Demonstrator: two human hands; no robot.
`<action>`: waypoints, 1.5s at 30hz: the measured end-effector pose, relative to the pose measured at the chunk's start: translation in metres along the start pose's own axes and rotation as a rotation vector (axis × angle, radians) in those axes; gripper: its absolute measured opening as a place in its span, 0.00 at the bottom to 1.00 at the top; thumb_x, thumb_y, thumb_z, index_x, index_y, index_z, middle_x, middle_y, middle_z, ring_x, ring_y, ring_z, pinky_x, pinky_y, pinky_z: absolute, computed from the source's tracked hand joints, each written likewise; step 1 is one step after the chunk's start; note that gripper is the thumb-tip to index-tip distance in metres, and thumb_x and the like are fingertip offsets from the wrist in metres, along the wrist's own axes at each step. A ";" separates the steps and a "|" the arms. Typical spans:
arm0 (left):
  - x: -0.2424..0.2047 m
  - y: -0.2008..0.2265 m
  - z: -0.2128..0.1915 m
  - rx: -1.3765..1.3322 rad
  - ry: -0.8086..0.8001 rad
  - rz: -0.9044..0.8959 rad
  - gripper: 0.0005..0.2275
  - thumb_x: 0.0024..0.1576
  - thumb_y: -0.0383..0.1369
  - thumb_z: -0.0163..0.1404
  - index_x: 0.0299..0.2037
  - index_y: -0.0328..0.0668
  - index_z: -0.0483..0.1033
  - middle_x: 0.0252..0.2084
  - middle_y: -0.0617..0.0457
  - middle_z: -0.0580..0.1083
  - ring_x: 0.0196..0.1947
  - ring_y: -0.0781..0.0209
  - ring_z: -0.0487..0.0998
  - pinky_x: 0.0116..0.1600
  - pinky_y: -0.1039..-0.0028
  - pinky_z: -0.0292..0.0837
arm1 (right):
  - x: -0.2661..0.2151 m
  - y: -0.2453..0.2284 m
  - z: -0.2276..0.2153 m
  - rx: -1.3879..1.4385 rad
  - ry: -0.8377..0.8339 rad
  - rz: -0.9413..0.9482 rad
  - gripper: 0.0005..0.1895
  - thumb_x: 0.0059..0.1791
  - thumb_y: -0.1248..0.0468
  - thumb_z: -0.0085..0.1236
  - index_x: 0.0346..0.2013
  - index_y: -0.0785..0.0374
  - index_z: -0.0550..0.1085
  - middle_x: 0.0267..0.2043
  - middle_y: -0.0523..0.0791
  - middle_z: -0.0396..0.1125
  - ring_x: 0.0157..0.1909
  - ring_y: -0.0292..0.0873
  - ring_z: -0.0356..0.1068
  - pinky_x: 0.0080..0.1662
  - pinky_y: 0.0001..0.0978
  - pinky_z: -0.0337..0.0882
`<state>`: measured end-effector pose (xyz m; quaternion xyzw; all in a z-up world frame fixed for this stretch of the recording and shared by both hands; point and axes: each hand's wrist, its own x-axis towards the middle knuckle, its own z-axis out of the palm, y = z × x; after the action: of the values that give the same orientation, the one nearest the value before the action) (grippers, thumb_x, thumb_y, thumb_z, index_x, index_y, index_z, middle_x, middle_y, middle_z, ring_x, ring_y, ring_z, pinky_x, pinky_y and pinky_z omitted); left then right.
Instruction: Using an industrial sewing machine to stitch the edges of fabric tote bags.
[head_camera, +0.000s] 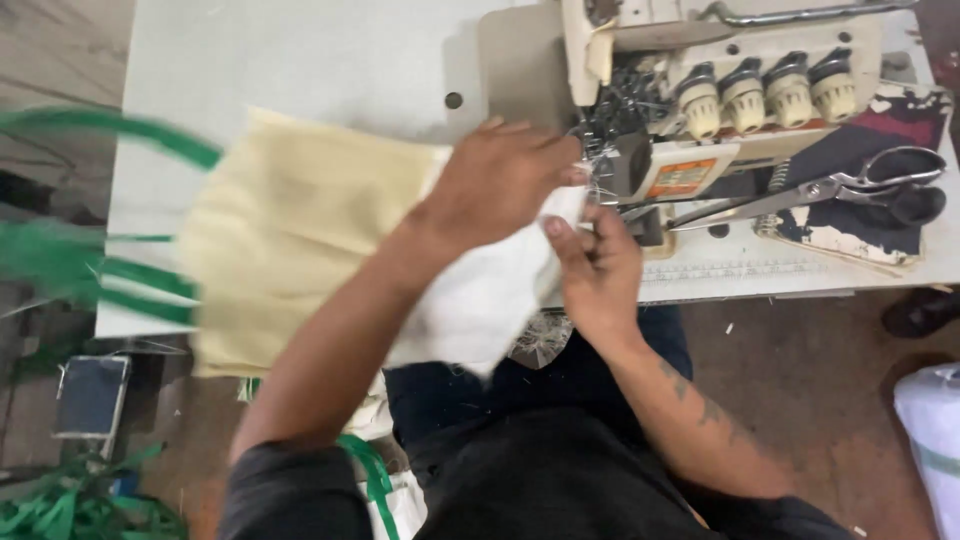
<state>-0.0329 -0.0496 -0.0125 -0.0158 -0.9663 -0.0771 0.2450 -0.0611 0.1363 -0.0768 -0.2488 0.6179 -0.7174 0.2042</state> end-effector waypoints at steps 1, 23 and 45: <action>0.007 0.011 0.029 0.034 0.176 0.056 0.07 0.66 0.42 0.53 0.45 0.55 0.82 0.32 0.56 0.70 0.36 0.49 0.74 0.45 0.57 0.66 | 0.001 0.010 -0.020 -0.058 0.123 -0.027 0.09 0.61 0.66 0.60 0.54 0.69 0.76 0.28 0.48 0.76 0.30 0.38 0.74 0.38 0.32 0.76; -0.021 0.080 -0.006 0.306 0.121 -0.020 0.13 0.70 0.31 0.52 0.61 0.42 0.84 0.63 0.48 0.81 0.64 0.46 0.76 0.61 0.60 0.76 | 0.016 0.009 -0.076 -0.176 -0.101 -0.073 0.43 0.55 0.73 0.66 0.81 0.66 0.54 0.27 0.51 0.78 0.21 0.36 0.73 0.22 0.24 0.62; -0.008 0.085 -0.007 0.265 0.088 -0.104 0.15 0.64 0.37 0.57 0.58 0.46 0.88 0.59 0.50 0.84 0.66 0.35 0.78 0.69 0.41 0.73 | -0.013 0.059 -0.077 0.027 0.075 0.044 0.13 0.59 0.65 0.63 0.30 0.66 0.78 0.16 0.45 0.69 0.22 0.36 0.71 0.30 0.25 0.71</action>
<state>-0.0165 0.0329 0.0021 0.0700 -0.9559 0.0379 0.2826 -0.0983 0.1959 -0.1447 -0.2052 0.6207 -0.7298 0.1998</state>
